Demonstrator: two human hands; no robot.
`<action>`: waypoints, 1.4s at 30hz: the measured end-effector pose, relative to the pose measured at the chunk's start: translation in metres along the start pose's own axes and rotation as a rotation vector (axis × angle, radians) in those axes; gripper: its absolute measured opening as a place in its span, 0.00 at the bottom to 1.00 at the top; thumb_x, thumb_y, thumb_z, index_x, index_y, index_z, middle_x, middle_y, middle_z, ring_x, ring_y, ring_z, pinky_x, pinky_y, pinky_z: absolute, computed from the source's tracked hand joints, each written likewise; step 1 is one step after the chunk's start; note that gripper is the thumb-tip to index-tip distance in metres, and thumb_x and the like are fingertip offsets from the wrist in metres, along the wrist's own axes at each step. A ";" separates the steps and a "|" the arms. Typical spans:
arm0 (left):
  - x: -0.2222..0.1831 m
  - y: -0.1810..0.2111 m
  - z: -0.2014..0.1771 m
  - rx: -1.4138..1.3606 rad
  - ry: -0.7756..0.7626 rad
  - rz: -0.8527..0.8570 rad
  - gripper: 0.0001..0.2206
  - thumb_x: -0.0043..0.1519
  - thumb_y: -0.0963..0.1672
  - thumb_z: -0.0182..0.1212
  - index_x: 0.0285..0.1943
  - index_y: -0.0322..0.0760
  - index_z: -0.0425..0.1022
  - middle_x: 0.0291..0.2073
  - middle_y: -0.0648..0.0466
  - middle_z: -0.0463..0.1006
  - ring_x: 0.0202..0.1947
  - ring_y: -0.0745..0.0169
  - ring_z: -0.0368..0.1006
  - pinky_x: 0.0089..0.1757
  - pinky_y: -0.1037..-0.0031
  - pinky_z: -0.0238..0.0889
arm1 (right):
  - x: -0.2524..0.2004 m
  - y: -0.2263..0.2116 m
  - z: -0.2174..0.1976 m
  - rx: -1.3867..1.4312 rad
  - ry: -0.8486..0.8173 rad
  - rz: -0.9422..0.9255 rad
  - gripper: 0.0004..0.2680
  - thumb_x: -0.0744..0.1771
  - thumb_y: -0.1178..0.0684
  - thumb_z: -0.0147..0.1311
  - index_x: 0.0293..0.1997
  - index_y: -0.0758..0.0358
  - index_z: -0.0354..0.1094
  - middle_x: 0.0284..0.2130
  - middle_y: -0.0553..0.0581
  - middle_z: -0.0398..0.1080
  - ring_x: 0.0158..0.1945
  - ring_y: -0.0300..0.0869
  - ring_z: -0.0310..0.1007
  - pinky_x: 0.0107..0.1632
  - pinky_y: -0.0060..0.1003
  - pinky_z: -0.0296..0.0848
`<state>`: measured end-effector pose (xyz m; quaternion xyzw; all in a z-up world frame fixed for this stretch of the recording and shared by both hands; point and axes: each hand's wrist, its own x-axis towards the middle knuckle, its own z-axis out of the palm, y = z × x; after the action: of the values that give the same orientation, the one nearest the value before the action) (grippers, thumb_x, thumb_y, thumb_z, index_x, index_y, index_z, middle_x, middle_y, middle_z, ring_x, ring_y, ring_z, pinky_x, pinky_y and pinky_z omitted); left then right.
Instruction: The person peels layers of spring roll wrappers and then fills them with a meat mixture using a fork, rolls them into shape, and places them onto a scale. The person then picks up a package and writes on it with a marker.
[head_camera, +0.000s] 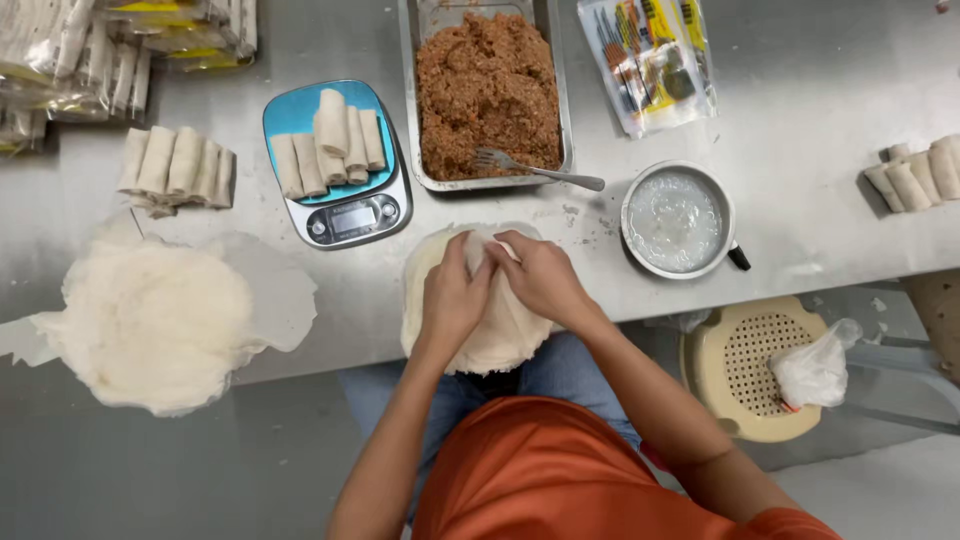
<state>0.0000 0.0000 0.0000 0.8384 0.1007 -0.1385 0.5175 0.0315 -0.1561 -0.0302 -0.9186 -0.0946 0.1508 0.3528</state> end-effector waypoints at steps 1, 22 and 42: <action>0.000 -0.020 0.002 -0.002 0.003 -0.006 0.24 0.66 0.49 0.54 0.67 0.31 0.66 0.43 0.26 0.79 0.50 0.23 0.75 0.53 0.42 0.66 | 0.000 0.009 -0.006 0.000 -0.007 -0.002 0.13 0.72 0.44 0.47 0.57 0.58 0.72 0.39 0.69 0.78 0.49 0.67 0.76 0.52 0.62 0.73; -0.007 -0.071 -0.100 0.063 1.044 0.287 0.14 0.77 0.46 0.50 0.45 0.29 0.73 0.20 0.35 0.72 0.25 0.31 0.75 0.30 0.61 0.64 | -0.026 -0.002 -0.078 0.995 1.020 0.000 0.14 0.73 0.44 0.46 0.56 0.65 0.69 0.40 0.59 0.79 0.40 0.35 0.81 0.49 0.34 0.83; -0.024 -0.090 0.028 0.413 0.351 0.546 0.05 0.61 0.42 0.66 0.42 0.35 0.81 0.48 0.49 0.74 0.51 0.47 0.72 0.47 0.61 0.67 | -0.016 0.074 0.016 0.872 -0.154 0.360 0.12 0.69 0.58 0.54 0.59 0.71 0.71 0.43 0.64 0.78 0.40 0.44 0.80 0.45 0.40 0.82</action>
<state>-0.0539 0.0138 -0.0796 0.9318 -0.0693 0.1329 0.3307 0.0160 -0.2049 -0.0887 -0.6730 0.1123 0.3027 0.6655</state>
